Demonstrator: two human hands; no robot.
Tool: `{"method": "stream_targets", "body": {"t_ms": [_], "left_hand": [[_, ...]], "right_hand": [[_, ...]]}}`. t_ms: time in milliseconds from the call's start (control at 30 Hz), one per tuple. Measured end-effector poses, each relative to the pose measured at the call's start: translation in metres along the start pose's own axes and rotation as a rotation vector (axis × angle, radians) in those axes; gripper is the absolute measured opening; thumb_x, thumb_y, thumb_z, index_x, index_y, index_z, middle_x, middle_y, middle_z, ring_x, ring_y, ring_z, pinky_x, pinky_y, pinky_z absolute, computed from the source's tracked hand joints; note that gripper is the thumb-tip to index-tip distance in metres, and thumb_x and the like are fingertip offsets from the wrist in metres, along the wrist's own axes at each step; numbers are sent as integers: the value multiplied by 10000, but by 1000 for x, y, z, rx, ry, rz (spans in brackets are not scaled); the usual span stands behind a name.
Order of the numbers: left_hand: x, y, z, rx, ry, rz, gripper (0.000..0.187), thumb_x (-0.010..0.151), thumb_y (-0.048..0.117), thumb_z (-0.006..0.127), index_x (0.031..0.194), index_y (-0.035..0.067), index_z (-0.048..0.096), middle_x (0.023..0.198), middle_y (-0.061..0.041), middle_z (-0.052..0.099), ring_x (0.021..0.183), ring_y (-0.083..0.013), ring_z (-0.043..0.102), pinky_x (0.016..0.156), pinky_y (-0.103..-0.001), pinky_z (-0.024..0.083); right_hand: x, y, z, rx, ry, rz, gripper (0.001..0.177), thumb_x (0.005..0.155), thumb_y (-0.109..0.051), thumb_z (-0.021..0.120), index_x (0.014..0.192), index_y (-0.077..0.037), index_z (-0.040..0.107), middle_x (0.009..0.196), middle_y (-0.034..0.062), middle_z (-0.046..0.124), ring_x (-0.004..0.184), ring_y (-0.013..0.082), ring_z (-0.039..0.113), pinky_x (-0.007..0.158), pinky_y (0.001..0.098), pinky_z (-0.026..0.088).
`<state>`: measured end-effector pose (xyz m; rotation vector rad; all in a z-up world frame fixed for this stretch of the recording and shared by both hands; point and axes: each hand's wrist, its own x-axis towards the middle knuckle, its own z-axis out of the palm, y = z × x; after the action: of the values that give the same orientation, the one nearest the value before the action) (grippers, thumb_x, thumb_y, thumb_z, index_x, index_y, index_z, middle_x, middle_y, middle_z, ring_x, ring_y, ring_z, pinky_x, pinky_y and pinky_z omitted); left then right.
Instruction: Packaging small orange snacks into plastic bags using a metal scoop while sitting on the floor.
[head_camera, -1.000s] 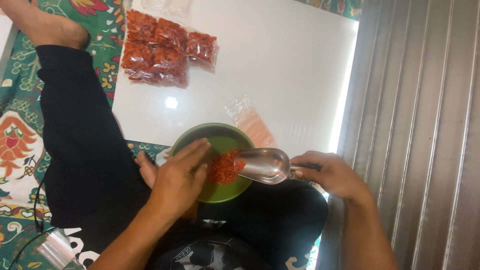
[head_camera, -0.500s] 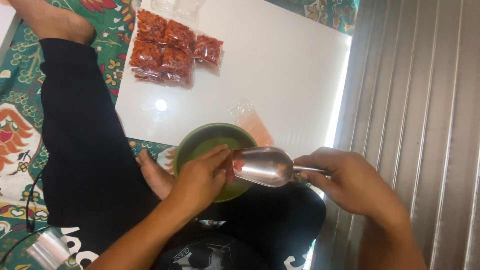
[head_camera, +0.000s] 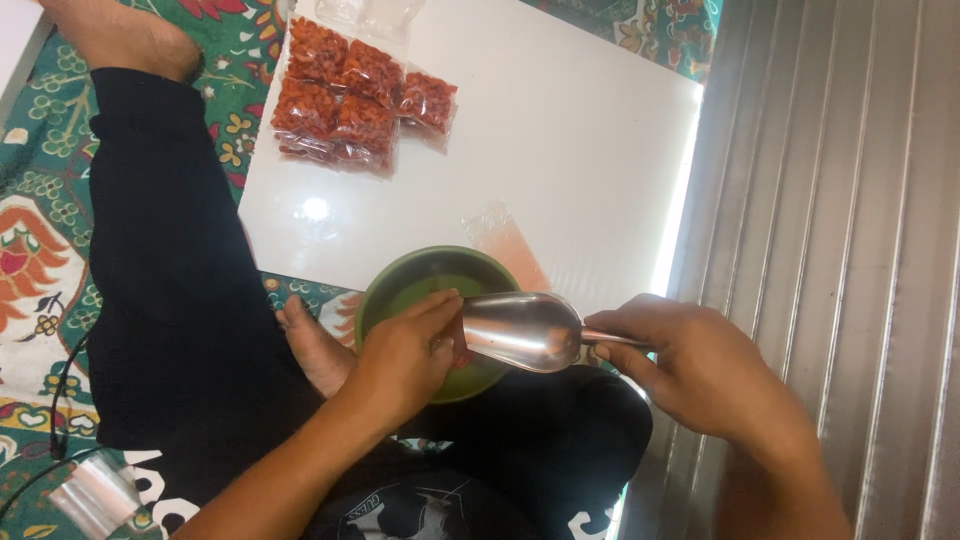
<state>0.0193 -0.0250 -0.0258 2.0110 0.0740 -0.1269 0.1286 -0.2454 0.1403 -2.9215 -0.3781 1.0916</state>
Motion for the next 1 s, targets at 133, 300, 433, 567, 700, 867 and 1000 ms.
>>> {"method": "stream_targets", "body": {"t_ms": [133,300,433,567,700,867,1000], "left_hand": [[0,-2,-10,0,89,42,504,762,0,622,1264,-10,671,1368,-150,669,1275,-307,625,1007,-356,514],[11,10,-42,121,142,-120,456,893,70,643,1347,84,672,1423,-156,626,1285,-380,587,1119,-508,434],[20,-29,-34,232,140,-92,500,857,93,697,1356,75,668,1439,-149,621,1292,-396,577,1122,-555,400],[24,-42,-25,195,55,-220,504,842,76,700,1344,122,684,1414,-118,643,1262,-381,612,1116,-527,452],[22,-12,-22,224,-23,-246,519,837,94,683,1354,128,673,1403,-127,648,1248,-402,616,1074,-530,495],[24,14,-11,212,-67,-197,499,850,115,669,1348,128,680,1428,-118,634,1251,-385,620,1029,-504,518],[28,26,-9,187,-101,-172,475,876,94,650,1351,72,669,1412,-164,635,1234,-401,630,1004,-475,542]], "right_hand": [[15,15,12,21,7,54,316,883,-246,681,1179,-258,789,1138,-52,822,952,168,783,909,346,591],[36,16,43,46,85,-14,367,932,-244,652,1287,-199,735,1133,144,778,1032,447,726,935,578,557],[67,16,86,-12,93,21,349,973,-250,606,1299,-269,729,1094,73,770,1018,329,747,913,455,571],[79,14,107,-187,100,-75,333,980,-277,555,1267,-298,722,1028,25,756,914,297,752,834,444,584],[72,3,97,-344,180,-170,357,947,-174,581,1278,-212,709,1013,66,729,862,301,740,768,416,584],[83,22,110,-422,215,-155,339,939,-155,599,1252,-199,721,1004,59,736,845,264,732,748,388,571],[88,36,122,-392,146,-139,360,951,-147,578,1273,-219,722,1051,57,749,880,271,732,773,406,574]]}}
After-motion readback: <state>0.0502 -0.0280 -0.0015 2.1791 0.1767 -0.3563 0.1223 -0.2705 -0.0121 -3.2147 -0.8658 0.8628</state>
